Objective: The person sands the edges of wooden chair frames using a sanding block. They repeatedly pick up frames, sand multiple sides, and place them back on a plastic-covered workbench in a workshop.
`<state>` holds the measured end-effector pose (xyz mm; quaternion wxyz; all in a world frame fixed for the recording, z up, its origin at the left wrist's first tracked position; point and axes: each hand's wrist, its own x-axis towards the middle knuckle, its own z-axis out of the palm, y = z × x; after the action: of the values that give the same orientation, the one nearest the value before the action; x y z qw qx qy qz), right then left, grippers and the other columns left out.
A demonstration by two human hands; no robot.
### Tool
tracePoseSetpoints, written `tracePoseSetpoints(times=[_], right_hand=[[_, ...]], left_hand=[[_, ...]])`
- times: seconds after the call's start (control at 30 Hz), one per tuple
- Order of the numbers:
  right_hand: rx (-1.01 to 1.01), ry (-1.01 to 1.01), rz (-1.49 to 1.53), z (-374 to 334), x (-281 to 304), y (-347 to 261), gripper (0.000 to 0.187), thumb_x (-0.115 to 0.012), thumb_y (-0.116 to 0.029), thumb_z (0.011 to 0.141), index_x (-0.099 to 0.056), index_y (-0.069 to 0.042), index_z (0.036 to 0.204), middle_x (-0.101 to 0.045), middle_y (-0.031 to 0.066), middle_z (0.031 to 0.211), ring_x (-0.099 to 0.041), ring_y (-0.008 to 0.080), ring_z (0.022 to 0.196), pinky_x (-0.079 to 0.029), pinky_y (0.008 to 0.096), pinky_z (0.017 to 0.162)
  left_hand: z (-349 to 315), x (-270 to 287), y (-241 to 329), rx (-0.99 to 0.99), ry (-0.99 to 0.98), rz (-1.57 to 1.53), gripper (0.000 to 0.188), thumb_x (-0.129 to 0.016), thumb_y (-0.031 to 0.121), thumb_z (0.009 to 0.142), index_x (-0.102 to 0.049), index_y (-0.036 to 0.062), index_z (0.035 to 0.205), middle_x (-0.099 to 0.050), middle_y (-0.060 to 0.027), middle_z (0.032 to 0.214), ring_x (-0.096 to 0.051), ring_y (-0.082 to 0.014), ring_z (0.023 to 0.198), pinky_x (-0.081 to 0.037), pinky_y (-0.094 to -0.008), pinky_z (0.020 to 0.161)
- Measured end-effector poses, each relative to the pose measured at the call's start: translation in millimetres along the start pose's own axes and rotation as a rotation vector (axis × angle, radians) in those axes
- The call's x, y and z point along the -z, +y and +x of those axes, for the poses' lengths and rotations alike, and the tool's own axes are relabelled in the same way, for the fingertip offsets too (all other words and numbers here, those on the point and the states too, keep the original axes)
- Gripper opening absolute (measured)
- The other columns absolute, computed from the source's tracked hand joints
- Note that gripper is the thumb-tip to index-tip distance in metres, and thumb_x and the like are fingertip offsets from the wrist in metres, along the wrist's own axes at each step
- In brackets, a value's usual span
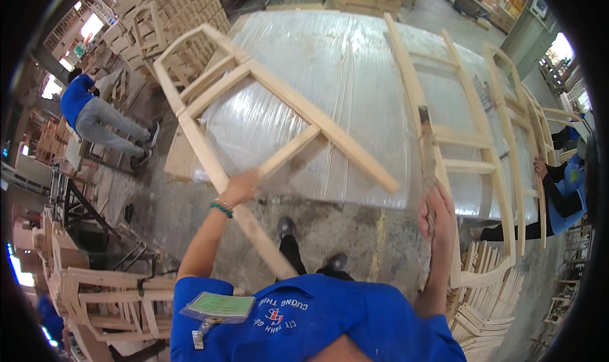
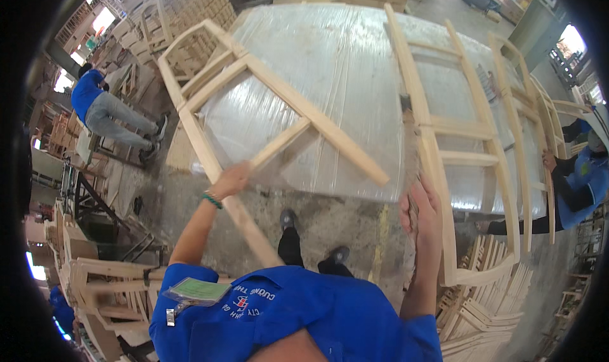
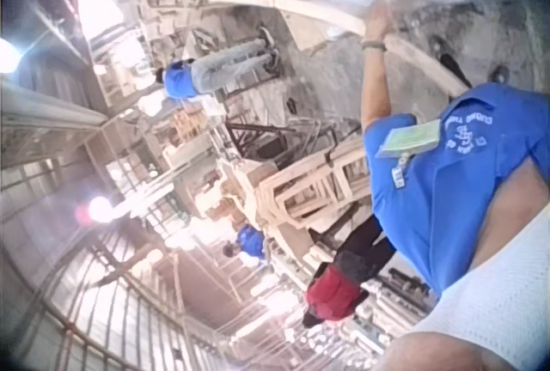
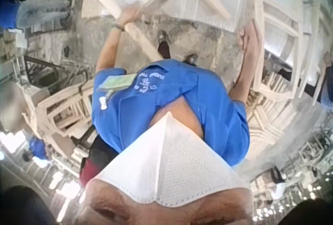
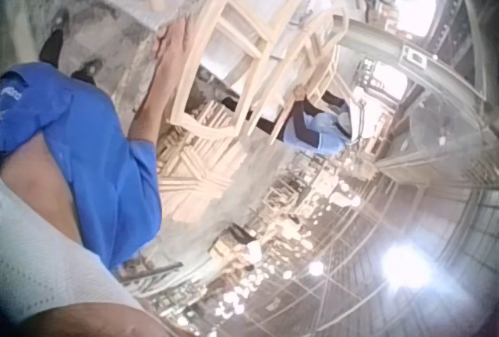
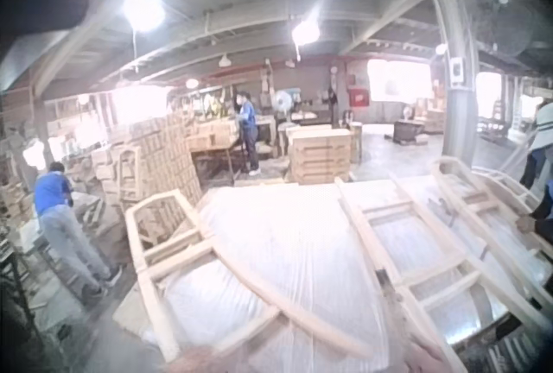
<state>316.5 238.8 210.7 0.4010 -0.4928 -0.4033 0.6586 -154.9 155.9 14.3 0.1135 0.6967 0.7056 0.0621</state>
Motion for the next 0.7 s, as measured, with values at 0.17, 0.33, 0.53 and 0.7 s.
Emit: tracePoseSetpoints(times=[0.17,0.33,0.53,0.7], right_hand=[[-0.164,-0.279,0.040,20,-6,39,0.050,-0.044,-0.018,0.101,-0.031,-0.011,0.148,-0.051,0.0014,0.074,-0.039,0.0047,0.041,-0.030,0.0194,0.034],[-0.447,-0.468,0.091,21,-27,96,0.051,-0.045,-0.018,0.101,-0.031,-0.014,0.150,-0.051,0.0022,0.073,-0.040,0.0051,0.043,-0.031,0.0201,0.035],[-0.518,-0.609,0.085,17,-60,148,0.050,-0.042,-0.020,0.102,-0.028,-0.014,0.150,-0.045,0.0001,0.068,-0.038,0.0059,0.046,-0.034,0.0219,0.038],[-0.614,-0.586,0.117,15,-62,150,0.050,-0.041,-0.019,0.103,-0.029,-0.015,0.151,-0.040,-0.0025,0.064,-0.034,0.0047,0.047,-0.033,0.0207,0.037]], left_hand=[[-93,28,-23,0.403,-0.148,0.081,0.047,-0.055,0.014,0.083,-0.051,0.0054,0.129,-0.058,-0.0169,0.126,-0.049,-0.0342,0.123,-0.042,-0.0425,0.101],[-102,45,-31,0.453,-0.046,-0.348,0.045,-0.059,0.017,0.086,-0.053,0.0083,0.130,-0.061,-0.0142,0.124,-0.058,-0.0347,0.109,-0.045,-0.0382,0.095],[2,-10,55,0.650,0.179,-0.404,0.043,-0.044,0.042,0.095,-0.072,0.0100,0.090,-0.069,-0.0172,0.089,-0.065,-0.0331,0.085,-0.048,-0.0409,0.075],[21,-27,73,0.767,0.339,-0.105,0.050,-0.042,0.043,0.094,-0.069,0.0061,0.073,-0.066,-0.0187,0.076,-0.063,-0.0405,0.073,-0.046,-0.0477,0.064]])
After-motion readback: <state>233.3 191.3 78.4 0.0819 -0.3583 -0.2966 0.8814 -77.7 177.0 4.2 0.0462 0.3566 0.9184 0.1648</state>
